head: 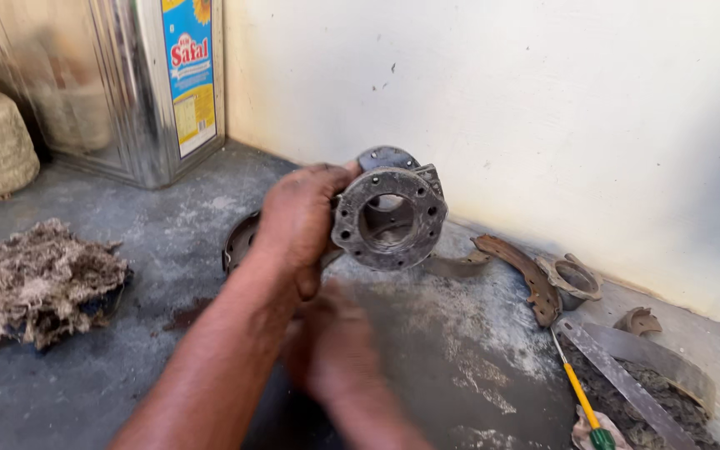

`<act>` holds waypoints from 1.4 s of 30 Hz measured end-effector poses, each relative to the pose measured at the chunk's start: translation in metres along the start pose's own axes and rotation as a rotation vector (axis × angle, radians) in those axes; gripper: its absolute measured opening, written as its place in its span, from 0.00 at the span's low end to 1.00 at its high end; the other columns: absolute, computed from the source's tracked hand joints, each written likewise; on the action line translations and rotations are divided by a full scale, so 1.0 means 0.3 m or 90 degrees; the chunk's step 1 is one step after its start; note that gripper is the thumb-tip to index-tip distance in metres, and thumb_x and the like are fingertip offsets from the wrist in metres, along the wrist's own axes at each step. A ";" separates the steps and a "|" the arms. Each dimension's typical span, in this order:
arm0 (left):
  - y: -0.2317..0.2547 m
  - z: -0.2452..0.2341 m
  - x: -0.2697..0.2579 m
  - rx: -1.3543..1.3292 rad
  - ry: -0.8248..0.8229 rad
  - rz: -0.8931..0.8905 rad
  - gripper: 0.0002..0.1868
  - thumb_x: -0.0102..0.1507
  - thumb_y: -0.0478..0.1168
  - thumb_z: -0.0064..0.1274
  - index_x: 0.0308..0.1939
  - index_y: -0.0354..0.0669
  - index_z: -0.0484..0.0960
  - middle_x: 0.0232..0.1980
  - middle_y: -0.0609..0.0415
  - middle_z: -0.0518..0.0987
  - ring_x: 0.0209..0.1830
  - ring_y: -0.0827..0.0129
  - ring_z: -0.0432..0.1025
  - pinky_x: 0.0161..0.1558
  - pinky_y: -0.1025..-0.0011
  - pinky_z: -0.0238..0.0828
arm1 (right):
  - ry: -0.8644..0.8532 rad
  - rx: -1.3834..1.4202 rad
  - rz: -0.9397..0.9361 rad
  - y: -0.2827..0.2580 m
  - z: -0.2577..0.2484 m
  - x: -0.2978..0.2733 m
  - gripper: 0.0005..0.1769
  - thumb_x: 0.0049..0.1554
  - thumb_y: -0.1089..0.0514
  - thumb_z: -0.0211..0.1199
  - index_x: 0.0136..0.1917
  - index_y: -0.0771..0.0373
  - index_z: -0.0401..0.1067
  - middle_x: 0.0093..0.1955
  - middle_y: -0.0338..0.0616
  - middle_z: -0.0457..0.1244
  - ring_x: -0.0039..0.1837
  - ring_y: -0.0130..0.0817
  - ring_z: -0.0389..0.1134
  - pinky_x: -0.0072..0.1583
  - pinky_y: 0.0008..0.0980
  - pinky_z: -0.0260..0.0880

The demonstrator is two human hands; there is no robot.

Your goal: The person cleans a metal housing and several brake shoes on a workbench using a small metal scraper to remove accumulated grime and a cloth to wipe the surfaces.

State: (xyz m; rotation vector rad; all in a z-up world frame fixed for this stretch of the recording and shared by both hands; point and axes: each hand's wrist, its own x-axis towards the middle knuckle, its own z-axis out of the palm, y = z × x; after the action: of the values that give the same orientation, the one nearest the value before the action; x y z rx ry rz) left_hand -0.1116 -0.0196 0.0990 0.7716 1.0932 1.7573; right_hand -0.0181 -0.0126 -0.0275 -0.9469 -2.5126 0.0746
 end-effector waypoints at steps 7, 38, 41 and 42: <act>0.052 -0.002 -0.022 0.127 -0.077 0.025 0.17 0.64 0.44 0.53 0.45 0.33 0.85 0.39 0.46 0.86 0.34 0.66 0.78 0.41 0.69 0.75 | -0.068 0.135 0.418 0.164 -0.238 -0.137 0.19 0.55 0.49 0.65 0.60 0.47 0.80 0.53 0.44 0.71 0.55 0.43 0.74 0.61 0.43 0.72; -0.294 0.161 -0.104 0.446 -0.092 0.006 0.23 0.63 0.54 0.53 0.51 0.39 0.83 0.48 0.44 0.86 0.49 0.59 0.80 0.53 0.60 0.74 | 0.106 -0.245 0.478 0.673 -0.525 -0.454 0.20 0.57 0.45 0.64 0.61 0.46 0.80 0.61 0.43 0.70 0.65 0.45 0.70 0.71 0.45 0.67; -0.334 0.167 -0.099 0.444 -0.074 -0.003 0.22 0.62 0.53 0.53 0.50 0.39 0.83 0.46 0.43 0.86 0.48 0.58 0.81 0.52 0.60 0.74 | 0.001 -0.349 0.570 0.694 -0.512 -0.462 0.27 0.55 0.37 0.64 0.67 0.40 0.77 0.64 0.42 0.68 0.70 0.46 0.66 0.74 0.46 0.65; -0.344 0.168 -0.100 0.459 -0.066 0.014 0.22 0.62 0.53 0.53 0.50 0.40 0.83 0.45 0.43 0.86 0.48 0.57 0.81 0.52 0.59 0.74 | -0.060 -0.363 0.599 0.705 -0.519 -0.446 0.29 0.56 0.35 0.64 0.69 0.38 0.75 0.65 0.42 0.68 0.70 0.46 0.66 0.74 0.46 0.65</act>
State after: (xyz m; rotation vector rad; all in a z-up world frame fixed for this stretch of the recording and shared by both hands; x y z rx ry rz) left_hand -0.0197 -0.0084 0.0247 1.2867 1.6714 1.3043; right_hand 0.2674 0.0468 0.0163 -2.3189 -1.9527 -0.3287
